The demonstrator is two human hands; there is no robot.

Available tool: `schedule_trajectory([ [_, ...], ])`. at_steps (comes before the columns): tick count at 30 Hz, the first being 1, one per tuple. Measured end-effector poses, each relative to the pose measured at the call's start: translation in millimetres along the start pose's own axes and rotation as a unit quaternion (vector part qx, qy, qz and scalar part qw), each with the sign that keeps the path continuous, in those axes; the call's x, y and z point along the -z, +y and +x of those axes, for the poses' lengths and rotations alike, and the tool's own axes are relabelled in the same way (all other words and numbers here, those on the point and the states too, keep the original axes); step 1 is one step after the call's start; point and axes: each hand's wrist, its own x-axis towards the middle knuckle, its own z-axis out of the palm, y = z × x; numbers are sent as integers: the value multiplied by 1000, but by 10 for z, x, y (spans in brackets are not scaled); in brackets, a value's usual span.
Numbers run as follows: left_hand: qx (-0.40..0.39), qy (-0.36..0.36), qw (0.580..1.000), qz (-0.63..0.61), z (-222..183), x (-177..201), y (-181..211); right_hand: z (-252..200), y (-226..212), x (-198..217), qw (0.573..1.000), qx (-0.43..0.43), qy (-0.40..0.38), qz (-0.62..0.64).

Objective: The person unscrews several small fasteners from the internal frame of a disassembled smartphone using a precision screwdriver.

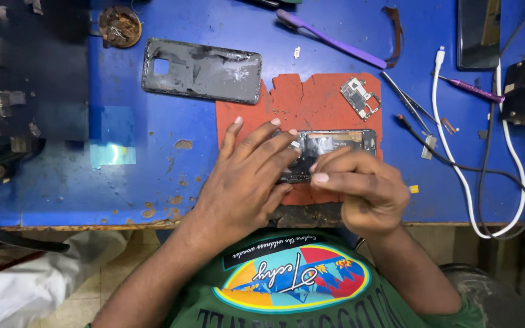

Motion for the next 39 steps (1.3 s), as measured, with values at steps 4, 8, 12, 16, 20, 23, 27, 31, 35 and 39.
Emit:
schedule_trajectory([
  [4,4,6,1000,-5,8,-63,68,-4,-14,-3,1000,-15,18,16],
  [8,-2,8,1000,-1,34,-90,80,-3,-6,-18,997,-22,8,72],
  [12,-1,14,1000,-6,44,-96,64,-24,14,-18,998,-9,33,45],
  [16,2,-1,1000,-5,37,-98,43,-61,24,-20,1000,-1,27,3],
  [20,4,-1,1000,-8,33,-103,35,-94,35,-6,999,-9,10,49],
  [23,5,-2,1000,-10,35,-108,35,-103,37,5,993,1,19,-117],
  [27,5,-1,1000,-17,30,-107,26,-85,33,28,999,33,-18,-13],
  [31,4,0,1000,-14,32,-113,36,-121,2,27,997,25,1,-76],
  [35,5,-2,1000,-16,27,-104,38,-185,-43,36,997,-8,15,-69],
  [39,-7,5,1000,-20,30,-108,43,-221,-72,84,998,-6,22,-58],
])
